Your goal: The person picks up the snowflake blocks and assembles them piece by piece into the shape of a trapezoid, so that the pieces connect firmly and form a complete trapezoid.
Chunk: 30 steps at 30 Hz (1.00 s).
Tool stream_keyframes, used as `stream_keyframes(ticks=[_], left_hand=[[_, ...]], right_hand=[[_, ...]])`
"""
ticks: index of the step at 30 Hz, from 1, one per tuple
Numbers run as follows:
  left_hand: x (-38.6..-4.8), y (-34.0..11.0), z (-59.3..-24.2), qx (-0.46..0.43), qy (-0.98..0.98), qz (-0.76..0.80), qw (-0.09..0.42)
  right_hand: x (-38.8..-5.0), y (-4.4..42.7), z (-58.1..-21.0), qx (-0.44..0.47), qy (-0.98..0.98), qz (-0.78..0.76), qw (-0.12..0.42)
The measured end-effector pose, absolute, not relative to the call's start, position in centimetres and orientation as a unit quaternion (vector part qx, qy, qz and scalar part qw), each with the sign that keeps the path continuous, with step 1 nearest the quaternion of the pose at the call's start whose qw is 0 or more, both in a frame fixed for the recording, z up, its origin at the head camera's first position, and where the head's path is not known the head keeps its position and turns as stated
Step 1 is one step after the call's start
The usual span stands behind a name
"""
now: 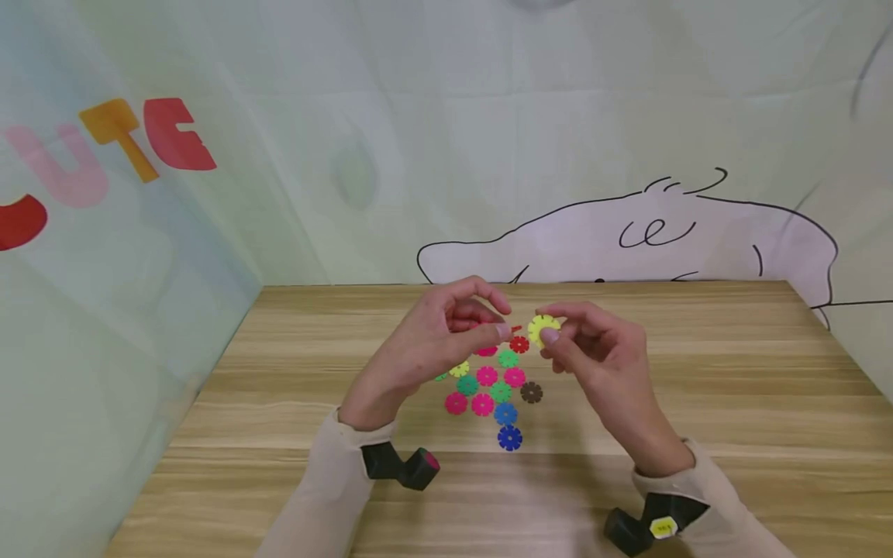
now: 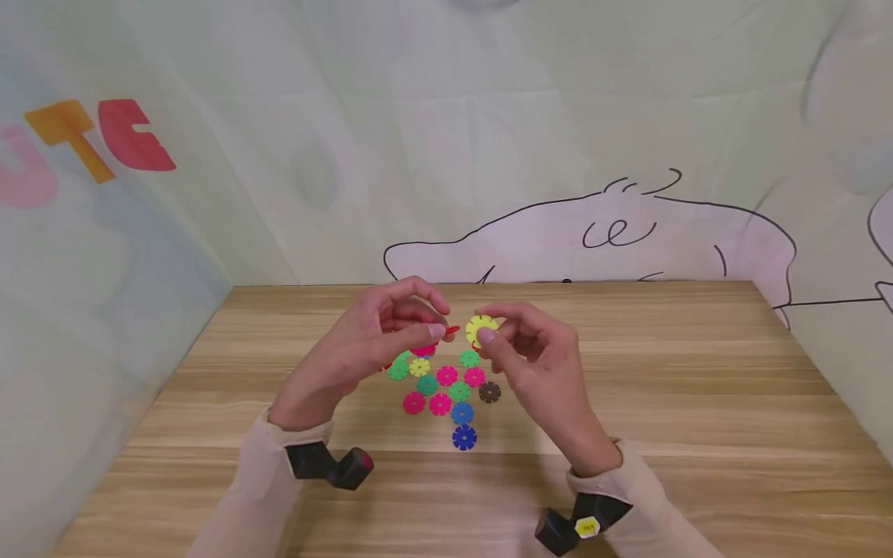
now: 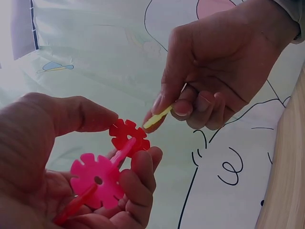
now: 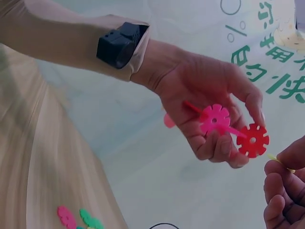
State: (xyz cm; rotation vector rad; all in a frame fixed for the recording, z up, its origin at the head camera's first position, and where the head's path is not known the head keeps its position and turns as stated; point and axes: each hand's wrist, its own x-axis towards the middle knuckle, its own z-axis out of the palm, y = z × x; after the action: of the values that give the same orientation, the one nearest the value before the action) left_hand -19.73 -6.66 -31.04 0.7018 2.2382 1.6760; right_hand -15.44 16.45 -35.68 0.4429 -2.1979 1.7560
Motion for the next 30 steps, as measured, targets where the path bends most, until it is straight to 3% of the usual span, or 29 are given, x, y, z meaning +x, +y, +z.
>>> stream_keyframes(ticks=[24,30], left_hand=[[-19.4,-6.4,-30.7,0.247,0.770,0.577,0.114],[-19.3,-6.2,-30.9,0.264,0.763,0.580,0.110]], right_hand=[[-16.1,15.7,-34.2,0.182,-0.754,0.617,0.135],[-16.2,15.8,-34.3,0.188,-0.751,0.624,0.101]])
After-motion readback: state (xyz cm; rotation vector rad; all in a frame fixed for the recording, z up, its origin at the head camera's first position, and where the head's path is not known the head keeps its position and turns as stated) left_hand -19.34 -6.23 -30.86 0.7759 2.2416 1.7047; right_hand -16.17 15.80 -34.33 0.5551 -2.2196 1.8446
